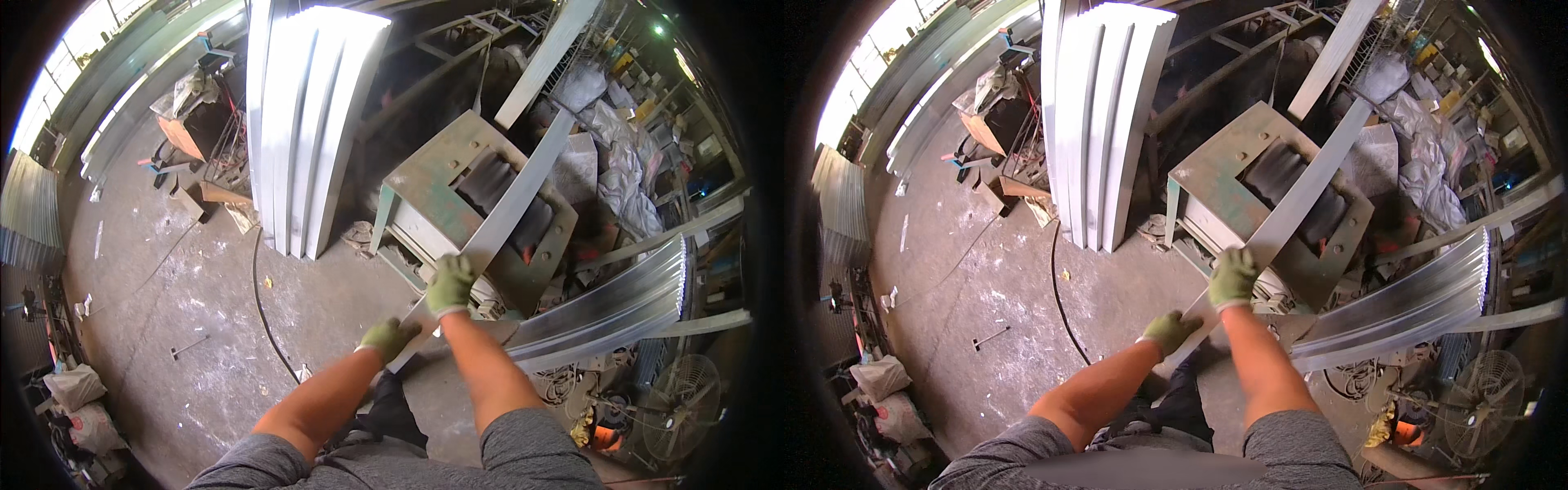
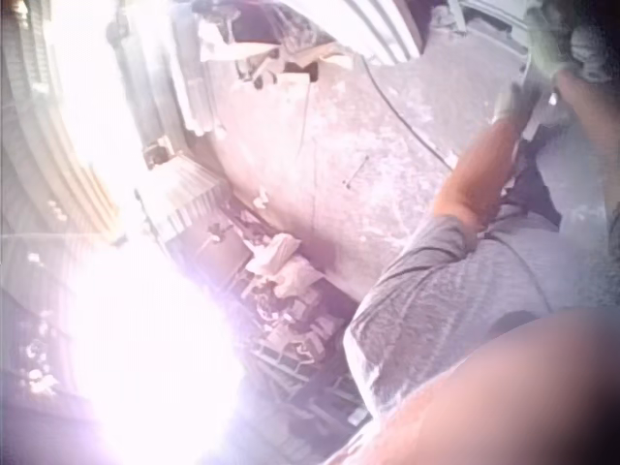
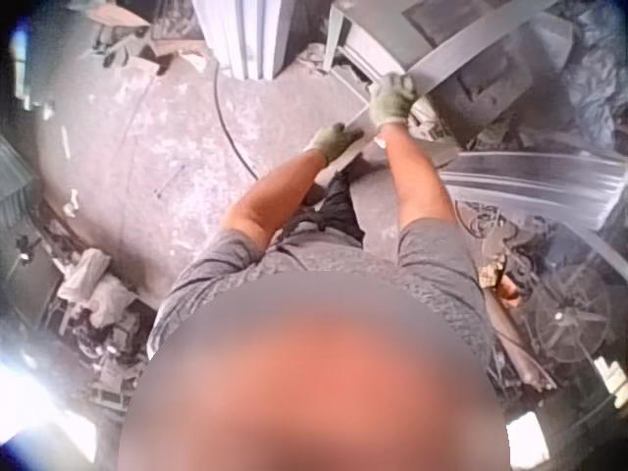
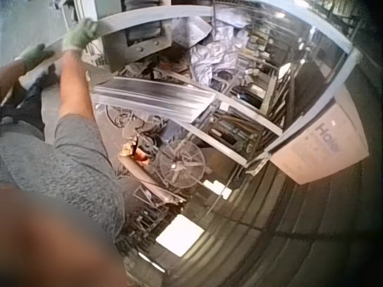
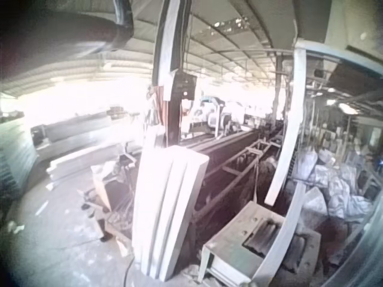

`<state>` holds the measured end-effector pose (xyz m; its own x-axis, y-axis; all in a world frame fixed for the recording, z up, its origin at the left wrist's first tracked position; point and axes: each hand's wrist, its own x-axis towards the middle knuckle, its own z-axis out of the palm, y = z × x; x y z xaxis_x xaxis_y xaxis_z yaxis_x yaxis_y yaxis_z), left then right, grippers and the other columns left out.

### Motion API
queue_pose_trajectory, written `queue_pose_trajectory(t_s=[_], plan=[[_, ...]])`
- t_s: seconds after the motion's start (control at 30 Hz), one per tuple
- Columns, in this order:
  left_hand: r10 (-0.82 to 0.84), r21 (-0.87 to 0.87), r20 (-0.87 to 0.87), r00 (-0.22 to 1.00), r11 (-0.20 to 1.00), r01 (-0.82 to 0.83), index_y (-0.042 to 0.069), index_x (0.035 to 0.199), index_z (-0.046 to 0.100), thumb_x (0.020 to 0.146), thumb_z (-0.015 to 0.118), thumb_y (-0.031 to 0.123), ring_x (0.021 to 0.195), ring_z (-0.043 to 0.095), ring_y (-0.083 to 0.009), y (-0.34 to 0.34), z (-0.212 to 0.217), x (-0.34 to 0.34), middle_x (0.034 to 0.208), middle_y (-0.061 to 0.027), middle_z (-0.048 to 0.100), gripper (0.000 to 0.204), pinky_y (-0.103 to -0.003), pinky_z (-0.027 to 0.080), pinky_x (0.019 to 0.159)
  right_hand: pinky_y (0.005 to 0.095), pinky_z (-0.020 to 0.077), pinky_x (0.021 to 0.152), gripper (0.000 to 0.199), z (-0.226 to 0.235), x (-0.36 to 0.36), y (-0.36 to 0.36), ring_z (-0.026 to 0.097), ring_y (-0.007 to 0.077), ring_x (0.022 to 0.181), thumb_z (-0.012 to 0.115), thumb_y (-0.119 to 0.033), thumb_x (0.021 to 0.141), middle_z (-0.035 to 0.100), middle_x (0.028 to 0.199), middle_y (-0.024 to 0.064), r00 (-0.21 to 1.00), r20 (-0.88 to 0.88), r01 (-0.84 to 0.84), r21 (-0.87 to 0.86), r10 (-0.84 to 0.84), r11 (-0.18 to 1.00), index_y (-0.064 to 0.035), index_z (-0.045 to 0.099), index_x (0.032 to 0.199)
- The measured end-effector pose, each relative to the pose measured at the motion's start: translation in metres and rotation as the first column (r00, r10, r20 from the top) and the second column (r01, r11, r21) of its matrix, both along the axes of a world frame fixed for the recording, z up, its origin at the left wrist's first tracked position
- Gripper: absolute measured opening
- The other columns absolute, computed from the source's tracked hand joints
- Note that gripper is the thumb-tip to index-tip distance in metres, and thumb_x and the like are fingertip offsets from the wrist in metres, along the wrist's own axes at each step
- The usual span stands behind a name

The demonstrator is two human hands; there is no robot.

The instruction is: The person repeatedly feeds long metal bars into a bench grinder, pulls them back, and stacks them against a nearby rack. The cycle of grinding and stacking continues throughout the clip.

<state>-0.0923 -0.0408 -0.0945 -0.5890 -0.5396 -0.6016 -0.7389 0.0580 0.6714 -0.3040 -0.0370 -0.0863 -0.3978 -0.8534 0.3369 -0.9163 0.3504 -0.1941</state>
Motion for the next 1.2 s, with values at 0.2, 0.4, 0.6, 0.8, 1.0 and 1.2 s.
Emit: queue_pose_trajectory(t_s=[0.2, 0.4, 0.6, 0.8, 1.0, 1.2], plan=[[0.076, -0.006, 0.141, 0.987, 0.997, -0.076, -0.001, 0.137, 0.070, 0.096, 0.064, 0.078, 0.125, 0.070, -0.0479, 0.030, -0.009, 0.048, 0.129, -0.0319, 0.074, 0.089, -0.052, 0.054, 0.105, 0.0522, 0.0470, 0.106, 0.026, -0.014, 0.048, 0.026, 0.058, 0.0363, 0.124, 0.076, -0.015, 0.078, 0.070, 0.117, 0.0115, 0.992, 0.122, -0.034, 0.053, 0.028, 0.998, -0.0093, 0.068, 0.102], [-0.023, -0.189, 0.001, 1.000, 0.982, 0.023, 0.002, 0.132, 0.071, 0.100, 0.055, 0.079, 0.122, 0.069, -0.0514, -0.029, 0.009, -0.062, 0.126, -0.0320, 0.075, 0.085, -0.055, 0.054, 0.102, 0.0512, 0.0504, 0.102, 0.015, 0.012, -0.066, -0.034, 0.061, 0.0356, 0.120, 0.078, -0.018, 0.081, 0.071, 0.105, 0.0107, 1.000, -0.011, 0.009, -0.081, -0.010, 0.997, -0.0102, 0.070, 0.092], [-0.119, -0.268, -0.052, 0.991, 0.958, 0.101, -0.002, 0.134, 0.071, 0.098, 0.058, 0.080, 0.121, 0.071, -0.0488, -0.086, 0.039, -0.177, 0.122, -0.0333, 0.075, 0.090, -0.053, 0.056, 0.101, 0.0491, 0.0536, 0.100, 0.012, 0.035, -0.172, -0.085, 0.065, 0.0356, 0.114, 0.075, -0.018, 0.083, 0.074, 0.102, 0.0126, 0.995, -0.059, 0.068, -0.107, -0.075, 0.992, -0.0095, 0.070, 0.090], [0.013, -0.170, -0.039, 0.999, 0.985, -0.019, -0.005, 0.128, 0.074, 0.100, 0.060, 0.073, 0.125, 0.069, -0.0493, -0.066, 0.024, -0.168, 0.125, -0.0347, 0.074, 0.085, -0.051, 0.053, 0.105, 0.0505, 0.0541, 0.096, 0.014, 0.025, -0.171, -0.068, 0.066, 0.0355, 0.109, 0.073, -0.015, 0.083, 0.074, 0.102, 0.0103, 1.000, 0.020, 0.022, -0.133, -0.019, 0.991, -0.0106, 0.072, 0.096], [0.107, -0.146, 0.081, 0.991, 0.985, -0.094, 0.000, 0.120, 0.077, 0.098, 0.067, 0.070, 0.114, 0.073, -0.0480, -0.022, 0.008, -0.063, 0.116, -0.0317, 0.077, 0.075, -0.051, 0.056, 0.096, 0.0519, 0.0541, 0.102, 0.027, 0.012, -0.100, -0.033, 0.066, 0.0372, 0.123, 0.073, -0.013, 0.090, 0.074, 0.123, 0.0110, 0.965, 0.171, -0.105, -0.439, 0.197, 0.892, -0.0093, 0.072, 0.117], [0.128, -0.159, 0.167, 0.978, 0.982, -0.102, 0.002, 0.115, 0.080, 0.096, 0.072, 0.069, 0.102, 0.078, -0.0449, 0.026, 0.017, 0.025, 0.105, -0.0273, 0.080, 0.070, -0.051, 0.059, 0.086, 0.0540, 0.0453, 0.117, 0.033, 0.018, -0.115, -0.037, 0.059, 0.0409, 0.137, 0.065, -0.022, 0.100, 0.068, 0.141, 0.0176, 0.991, 0.038, -0.116, -0.215, 0.127, 0.970, -0.0038, 0.070, 0.128]])
